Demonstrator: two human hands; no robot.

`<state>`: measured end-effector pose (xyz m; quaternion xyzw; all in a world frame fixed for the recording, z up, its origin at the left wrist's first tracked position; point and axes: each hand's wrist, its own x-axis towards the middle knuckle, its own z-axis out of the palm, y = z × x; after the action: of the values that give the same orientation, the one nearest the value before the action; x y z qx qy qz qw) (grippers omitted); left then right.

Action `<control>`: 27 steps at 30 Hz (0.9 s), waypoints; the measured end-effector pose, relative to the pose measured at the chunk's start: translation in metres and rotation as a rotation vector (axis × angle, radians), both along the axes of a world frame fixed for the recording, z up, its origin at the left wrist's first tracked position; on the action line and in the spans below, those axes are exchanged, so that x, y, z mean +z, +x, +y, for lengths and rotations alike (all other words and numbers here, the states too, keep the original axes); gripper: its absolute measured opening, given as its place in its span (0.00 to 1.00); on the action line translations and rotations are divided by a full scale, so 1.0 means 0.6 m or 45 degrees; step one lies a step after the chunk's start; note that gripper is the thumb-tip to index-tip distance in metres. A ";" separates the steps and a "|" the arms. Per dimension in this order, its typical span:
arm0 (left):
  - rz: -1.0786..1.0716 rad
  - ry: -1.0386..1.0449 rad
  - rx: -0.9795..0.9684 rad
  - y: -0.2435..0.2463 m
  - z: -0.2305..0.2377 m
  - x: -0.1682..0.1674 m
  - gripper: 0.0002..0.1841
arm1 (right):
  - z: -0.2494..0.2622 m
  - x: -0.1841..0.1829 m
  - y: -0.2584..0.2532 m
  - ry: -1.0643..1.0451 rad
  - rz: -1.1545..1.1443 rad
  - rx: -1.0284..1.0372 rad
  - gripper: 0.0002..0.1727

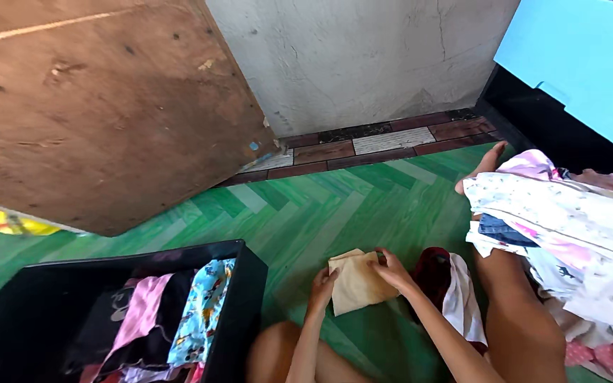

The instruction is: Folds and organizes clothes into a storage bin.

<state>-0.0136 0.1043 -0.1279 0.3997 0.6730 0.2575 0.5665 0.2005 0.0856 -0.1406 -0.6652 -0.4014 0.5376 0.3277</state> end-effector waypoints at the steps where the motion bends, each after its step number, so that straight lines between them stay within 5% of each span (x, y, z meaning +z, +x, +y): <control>1: 0.010 0.032 -0.022 0.001 -0.002 -0.004 0.24 | -0.002 -0.003 0.000 0.002 -0.013 0.012 0.36; 9: 0.410 0.250 -0.113 0.013 -0.012 -0.029 0.41 | -0.035 -0.009 0.005 0.293 -0.239 0.016 0.38; 15: 0.725 0.184 -0.316 0.033 -0.004 -0.024 0.30 | -0.083 0.014 0.010 0.328 -0.134 -0.026 0.31; 19: 0.607 0.345 -0.284 0.036 -0.009 -0.017 0.20 | -0.124 0.028 0.024 0.326 -0.020 -0.045 0.29; 23: 0.418 0.474 -0.310 0.021 -0.010 0.048 0.19 | -0.151 0.032 0.041 0.373 -0.007 -0.093 0.29; 27: 0.660 0.635 -0.333 -0.022 -0.006 0.212 0.25 | -0.164 0.033 0.061 0.328 0.005 -0.112 0.28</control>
<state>-0.0265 0.1009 -0.0004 0.6597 0.6538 0.2293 0.2910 0.2370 -0.0128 -0.1210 -0.6337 -0.4370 0.4680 0.4342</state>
